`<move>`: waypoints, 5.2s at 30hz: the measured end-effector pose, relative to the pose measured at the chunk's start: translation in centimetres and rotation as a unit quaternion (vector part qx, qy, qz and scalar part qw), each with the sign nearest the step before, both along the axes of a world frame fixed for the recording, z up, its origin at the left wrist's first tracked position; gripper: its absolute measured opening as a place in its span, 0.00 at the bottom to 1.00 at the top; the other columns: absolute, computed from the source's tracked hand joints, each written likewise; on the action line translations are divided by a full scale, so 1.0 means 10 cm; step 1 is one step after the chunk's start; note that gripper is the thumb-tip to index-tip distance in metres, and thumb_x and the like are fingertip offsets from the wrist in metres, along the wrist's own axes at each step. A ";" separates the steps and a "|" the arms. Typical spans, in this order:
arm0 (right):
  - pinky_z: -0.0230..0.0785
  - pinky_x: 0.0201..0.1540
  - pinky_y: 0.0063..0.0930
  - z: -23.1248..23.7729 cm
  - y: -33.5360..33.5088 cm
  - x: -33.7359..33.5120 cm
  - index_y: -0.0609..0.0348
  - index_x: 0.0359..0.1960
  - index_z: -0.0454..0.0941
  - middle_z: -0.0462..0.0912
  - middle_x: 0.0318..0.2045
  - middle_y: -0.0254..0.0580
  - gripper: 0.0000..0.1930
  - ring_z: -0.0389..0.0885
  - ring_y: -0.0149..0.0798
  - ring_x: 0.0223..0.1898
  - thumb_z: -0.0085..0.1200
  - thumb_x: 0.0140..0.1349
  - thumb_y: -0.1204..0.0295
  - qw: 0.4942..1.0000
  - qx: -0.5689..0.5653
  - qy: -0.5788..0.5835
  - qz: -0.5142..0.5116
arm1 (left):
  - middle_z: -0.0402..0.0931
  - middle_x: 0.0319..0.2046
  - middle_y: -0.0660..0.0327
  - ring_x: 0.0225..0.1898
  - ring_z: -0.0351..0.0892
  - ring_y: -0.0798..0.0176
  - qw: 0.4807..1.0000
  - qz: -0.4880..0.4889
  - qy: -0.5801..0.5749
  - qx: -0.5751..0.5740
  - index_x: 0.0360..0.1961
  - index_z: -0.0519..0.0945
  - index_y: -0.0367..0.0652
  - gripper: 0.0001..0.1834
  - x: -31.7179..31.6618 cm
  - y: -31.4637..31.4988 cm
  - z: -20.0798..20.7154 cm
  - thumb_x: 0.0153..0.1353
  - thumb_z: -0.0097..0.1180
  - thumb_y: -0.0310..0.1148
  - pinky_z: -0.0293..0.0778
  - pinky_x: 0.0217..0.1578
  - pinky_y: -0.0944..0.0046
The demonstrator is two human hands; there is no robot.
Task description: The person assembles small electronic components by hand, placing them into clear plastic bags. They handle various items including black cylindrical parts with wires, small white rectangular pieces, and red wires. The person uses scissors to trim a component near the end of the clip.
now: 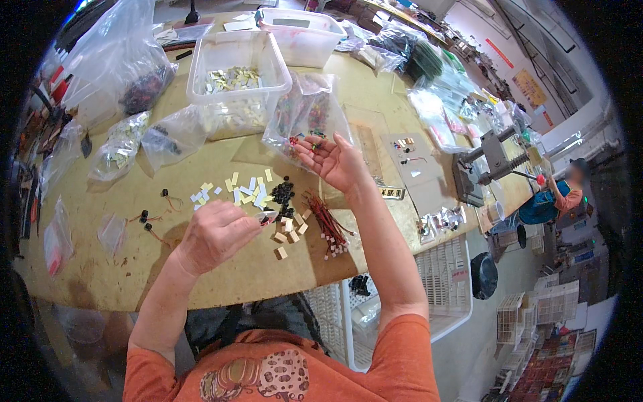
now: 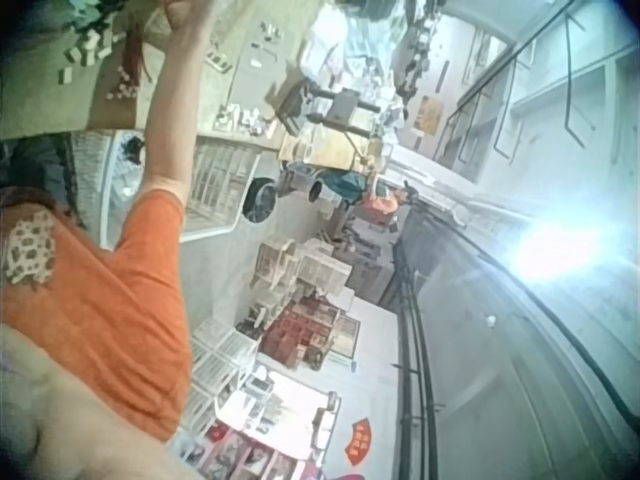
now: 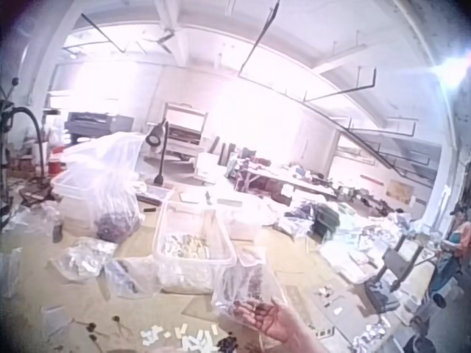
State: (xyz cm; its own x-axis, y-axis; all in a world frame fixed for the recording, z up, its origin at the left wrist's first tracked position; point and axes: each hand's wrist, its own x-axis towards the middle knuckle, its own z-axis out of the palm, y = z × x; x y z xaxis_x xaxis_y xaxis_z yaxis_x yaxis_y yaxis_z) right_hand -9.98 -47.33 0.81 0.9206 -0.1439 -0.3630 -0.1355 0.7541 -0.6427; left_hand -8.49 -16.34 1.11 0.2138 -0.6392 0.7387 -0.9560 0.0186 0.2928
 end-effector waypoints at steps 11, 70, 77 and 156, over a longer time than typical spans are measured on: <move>0.68 0.66 0.40 0.60 0.73 -0.58 0.84 0.59 0.64 0.69 0.60 0.73 0.32 0.69 0.58 0.65 0.32 0.77 0.55 0.984 0.091 -0.026 0.153 | 0.75 0.25 0.62 0.27 0.76 0.56 0.998 0.056 -0.001 0.005 0.29 0.79 0.45 0.08 0.04 0.07 -0.02 0.49 0.68 0.26 0.71 0.29 0.59; 0.63 0.25 0.14 0.02 0.05 0.17 0.61 0.39 0.85 0.85 0.28 0.33 0.07 0.79 0.22 0.25 0.61 0.62 0.73 0.820 -0.571 0.046 -0.009 | 0.78 0.26 0.61 0.29 0.79 0.56 0.997 0.056 0.055 -0.025 0.30 0.82 0.45 0.07 0.09 0.05 -0.08 0.51 0.69 0.28 0.74 0.30 0.58; 0.74 0.44 0.21 0.57 1.01 -0.43 0.62 0.38 0.85 0.87 0.36 0.38 0.04 0.82 0.27 0.38 0.61 0.62 0.77 0.875 -0.469 -0.110 0.047 | 0.79 0.26 0.60 0.29 0.79 0.56 0.992 0.026 0.114 -0.040 0.30 0.81 0.42 0.08 0.09 0.07 -0.06 0.49 0.69 0.25 0.75 0.31 0.59; 0.71 0.38 0.17 0.22 1.71 -0.89 0.64 0.37 0.78 0.82 0.33 0.33 0.03 0.78 0.22 0.34 0.58 0.66 0.78 0.880 -0.425 -0.174 -0.117 | 0.77 0.41 0.62 0.46 0.74 0.69 0.686 -0.192 0.681 -0.171 0.51 0.73 0.40 0.21 -0.11 0.00 -0.02 0.54 0.55 0.30 0.69 0.53 0.67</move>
